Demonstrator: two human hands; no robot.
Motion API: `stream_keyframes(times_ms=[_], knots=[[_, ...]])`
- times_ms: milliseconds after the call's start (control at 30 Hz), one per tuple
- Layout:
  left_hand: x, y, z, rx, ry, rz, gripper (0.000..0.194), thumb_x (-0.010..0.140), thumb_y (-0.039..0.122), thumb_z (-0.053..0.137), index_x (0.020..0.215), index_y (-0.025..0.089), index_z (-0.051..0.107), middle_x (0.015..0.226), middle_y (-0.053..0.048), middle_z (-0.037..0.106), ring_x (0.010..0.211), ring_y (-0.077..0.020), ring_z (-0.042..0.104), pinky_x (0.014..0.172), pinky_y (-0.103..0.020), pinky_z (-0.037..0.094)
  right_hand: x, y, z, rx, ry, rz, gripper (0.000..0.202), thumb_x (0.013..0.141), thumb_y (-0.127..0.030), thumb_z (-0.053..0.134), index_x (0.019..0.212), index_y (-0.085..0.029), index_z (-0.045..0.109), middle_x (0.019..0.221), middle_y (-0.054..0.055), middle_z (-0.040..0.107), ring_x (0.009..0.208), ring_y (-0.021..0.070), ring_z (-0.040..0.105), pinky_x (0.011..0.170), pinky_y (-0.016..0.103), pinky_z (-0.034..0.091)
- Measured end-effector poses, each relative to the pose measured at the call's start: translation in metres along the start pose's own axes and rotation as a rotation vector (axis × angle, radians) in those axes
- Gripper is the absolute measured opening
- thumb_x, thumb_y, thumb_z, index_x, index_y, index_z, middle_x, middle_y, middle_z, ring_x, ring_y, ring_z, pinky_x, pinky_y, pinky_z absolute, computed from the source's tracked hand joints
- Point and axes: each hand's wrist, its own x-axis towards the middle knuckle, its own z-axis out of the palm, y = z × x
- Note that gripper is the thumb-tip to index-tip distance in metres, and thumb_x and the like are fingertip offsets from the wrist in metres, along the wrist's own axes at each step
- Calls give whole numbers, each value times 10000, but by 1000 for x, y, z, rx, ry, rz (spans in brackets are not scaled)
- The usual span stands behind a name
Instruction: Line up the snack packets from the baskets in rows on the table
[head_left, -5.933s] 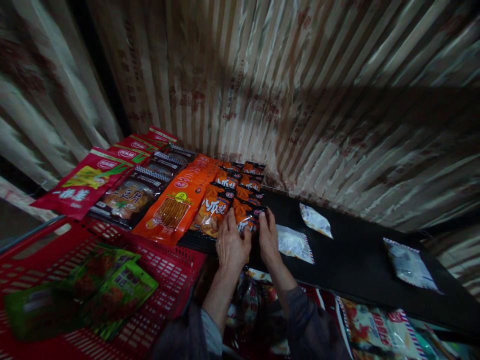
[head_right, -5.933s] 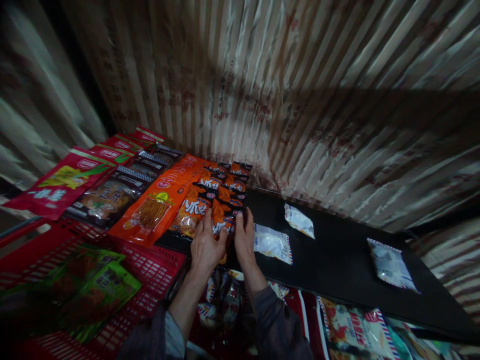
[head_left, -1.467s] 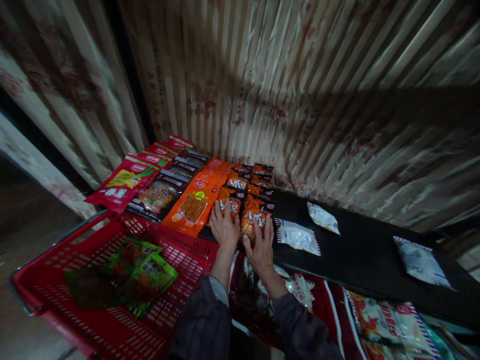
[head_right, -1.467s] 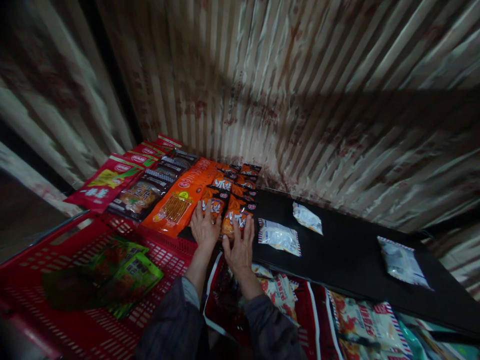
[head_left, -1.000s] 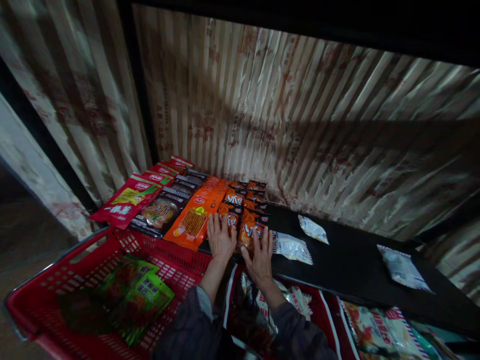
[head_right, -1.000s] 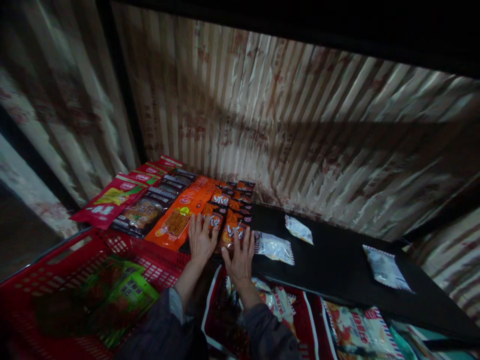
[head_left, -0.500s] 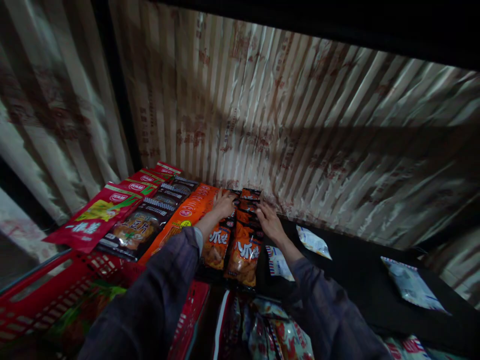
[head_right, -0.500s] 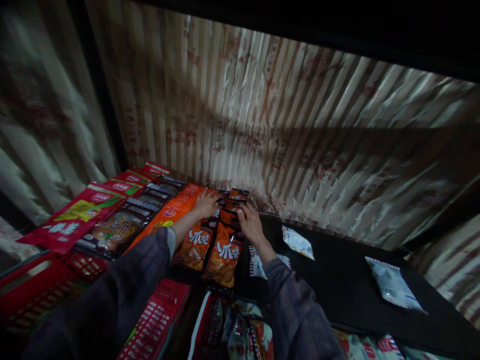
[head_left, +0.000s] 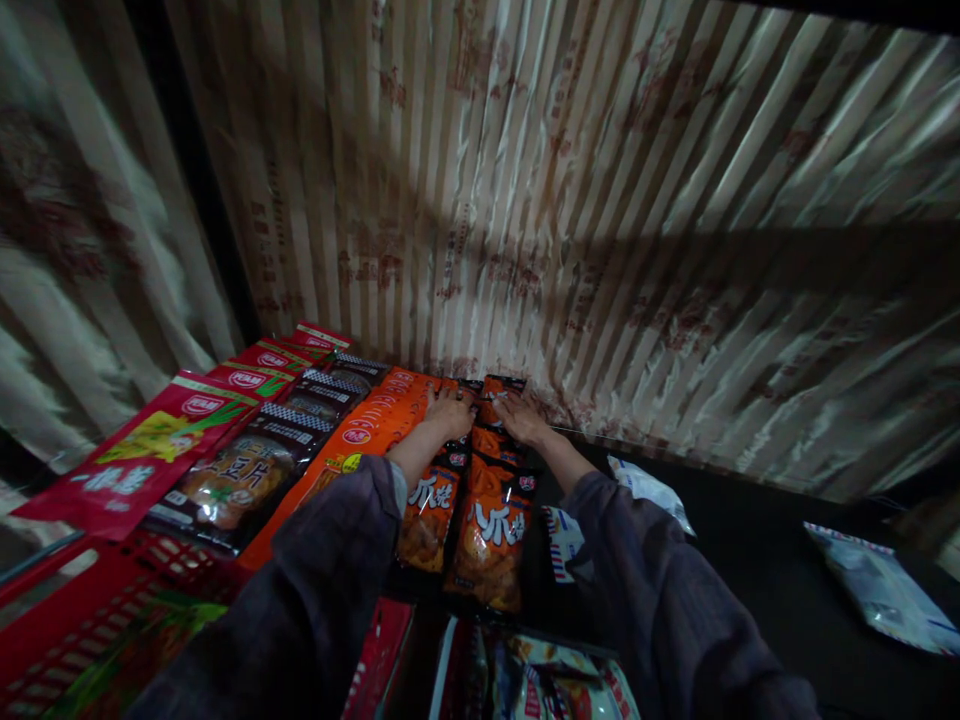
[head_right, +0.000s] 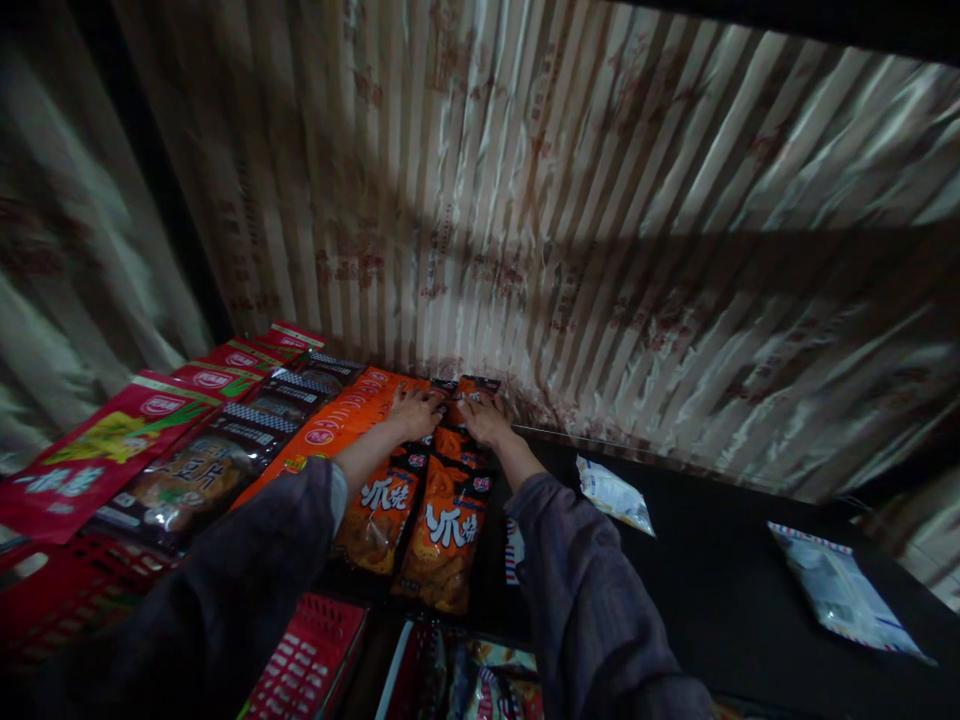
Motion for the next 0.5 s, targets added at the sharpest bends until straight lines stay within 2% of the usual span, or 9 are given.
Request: stream_keyframes(times_ms=[300, 500], knots=[[-6, -3, -5, 24, -22, 3, 444, 920, 348, 372, 1319, 232, 528, 1356, -136, 568, 1308, -281, 462, 1123, -506, 263, 1, -2, -5, 5, 6, 14, 647, 984, -550, 124, 1351, -203, 528, 1425, 115, 523, 1383, 263, 378, 1150, 431, 199], [-6, 3, -8, 50, -14, -10, 430, 906, 339, 424, 1298, 218, 556, 1289, -137, 615, 1229, -286, 529, 1032, -431, 386, -4, -1, -2, 21, 44, 9, 609, 985, -547, 169, 1283, -217, 585, 1373, 107, 568, 1351, 270, 410, 1140, 449, 218]])
